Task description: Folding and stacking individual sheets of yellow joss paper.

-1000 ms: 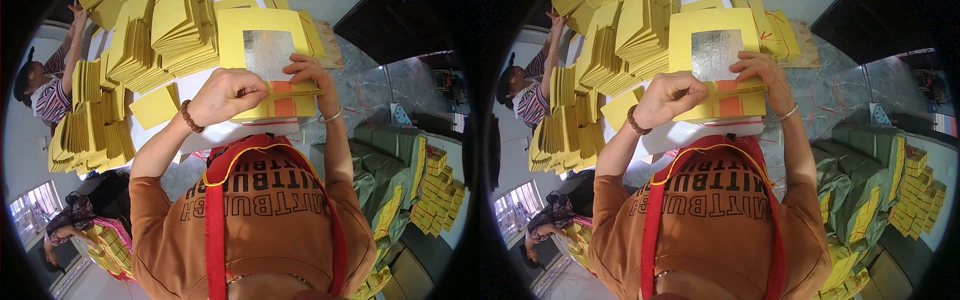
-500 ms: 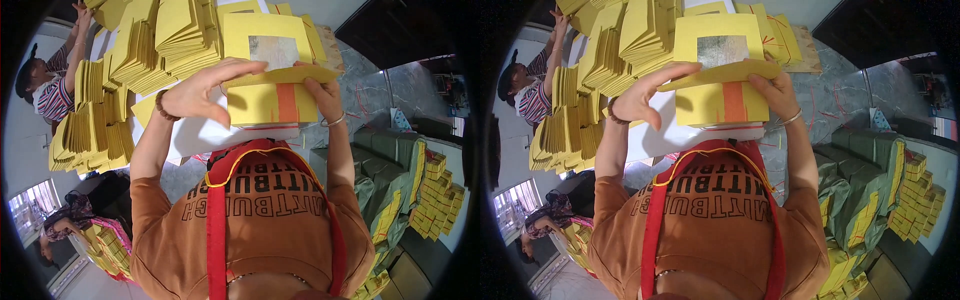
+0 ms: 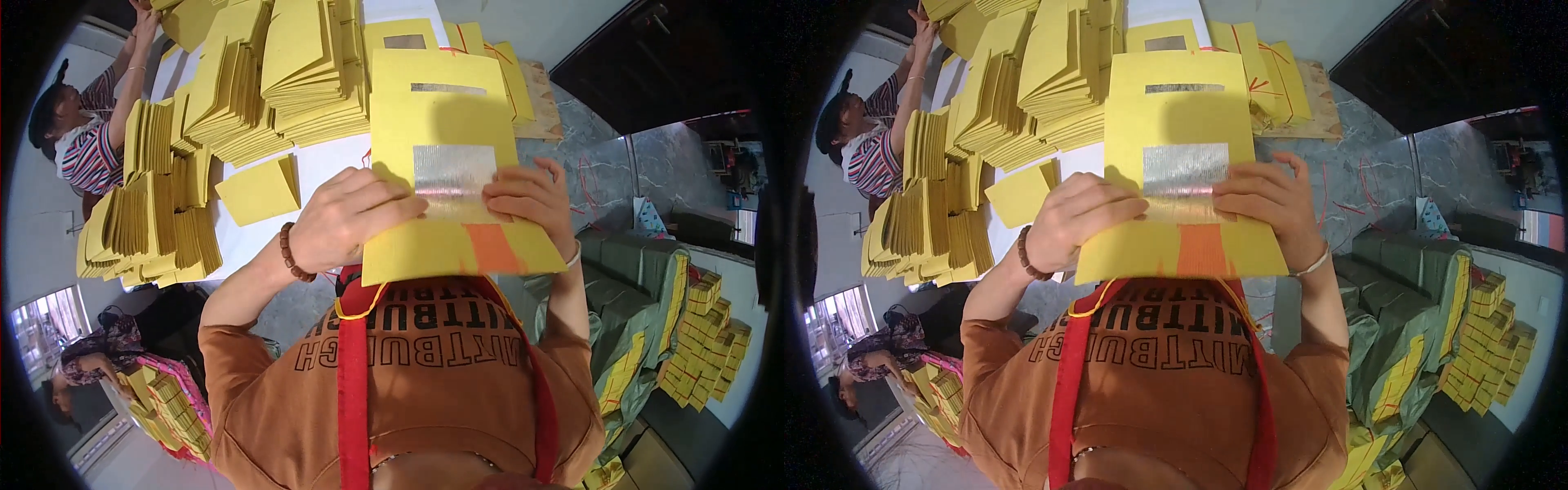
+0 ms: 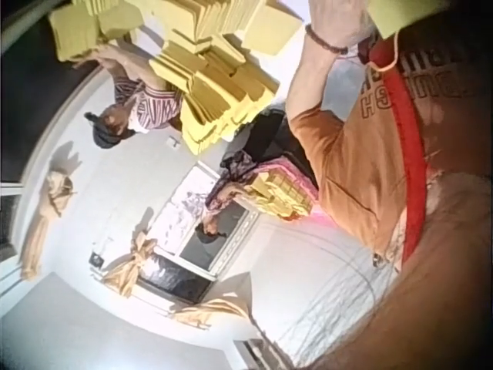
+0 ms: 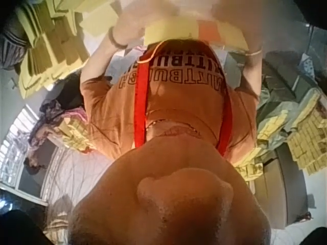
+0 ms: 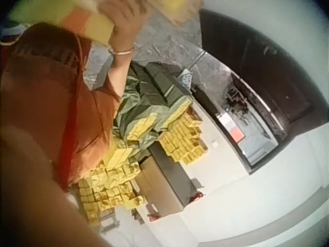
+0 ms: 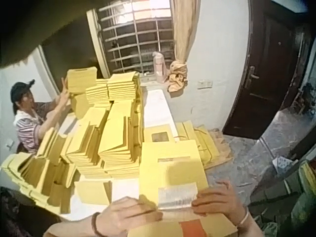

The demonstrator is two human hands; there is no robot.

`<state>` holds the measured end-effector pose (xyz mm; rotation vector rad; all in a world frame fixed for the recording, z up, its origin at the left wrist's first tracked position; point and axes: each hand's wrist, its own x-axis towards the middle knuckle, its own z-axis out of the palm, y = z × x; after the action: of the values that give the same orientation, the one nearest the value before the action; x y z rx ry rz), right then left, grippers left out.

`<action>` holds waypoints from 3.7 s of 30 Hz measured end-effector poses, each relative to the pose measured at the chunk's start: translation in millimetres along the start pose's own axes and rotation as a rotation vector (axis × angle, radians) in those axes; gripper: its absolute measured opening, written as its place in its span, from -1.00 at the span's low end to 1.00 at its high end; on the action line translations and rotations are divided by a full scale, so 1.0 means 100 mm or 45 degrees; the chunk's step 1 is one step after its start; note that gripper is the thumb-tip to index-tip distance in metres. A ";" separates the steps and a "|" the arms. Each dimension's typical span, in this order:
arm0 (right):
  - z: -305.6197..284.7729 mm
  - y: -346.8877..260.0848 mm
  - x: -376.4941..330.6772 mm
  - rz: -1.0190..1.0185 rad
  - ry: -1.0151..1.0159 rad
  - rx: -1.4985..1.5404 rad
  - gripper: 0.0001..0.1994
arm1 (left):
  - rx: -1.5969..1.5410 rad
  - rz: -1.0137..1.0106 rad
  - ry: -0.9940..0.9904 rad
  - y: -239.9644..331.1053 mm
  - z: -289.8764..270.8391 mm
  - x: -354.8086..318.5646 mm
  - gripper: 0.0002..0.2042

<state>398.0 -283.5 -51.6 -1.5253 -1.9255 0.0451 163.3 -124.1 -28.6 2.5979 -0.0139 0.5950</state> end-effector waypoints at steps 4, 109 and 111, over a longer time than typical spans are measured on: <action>0.05 -0.02 -0.06 0.517 -0.143 0.308 -0.80 | -0.430 -0.630 0.083 -0.08 0.02 0.04 -0.73; 0.32 0.15 0.04 0.554 0.024 0.534 -0.63 | 0.906 -1.031 -0.453 -1.61 0.50 -2.63 -0.31; 0.31 0.14 0.06 0.562 0.018 0.533 -0.66 | 0.942 -1.089 -0.559 -1.55 0.51 -2.62 -0.31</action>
<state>393.4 -263.0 -78.3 -1.6114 -1.4178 0.5894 -35.5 -33.3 -246.6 2.9427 1.3087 -0.3584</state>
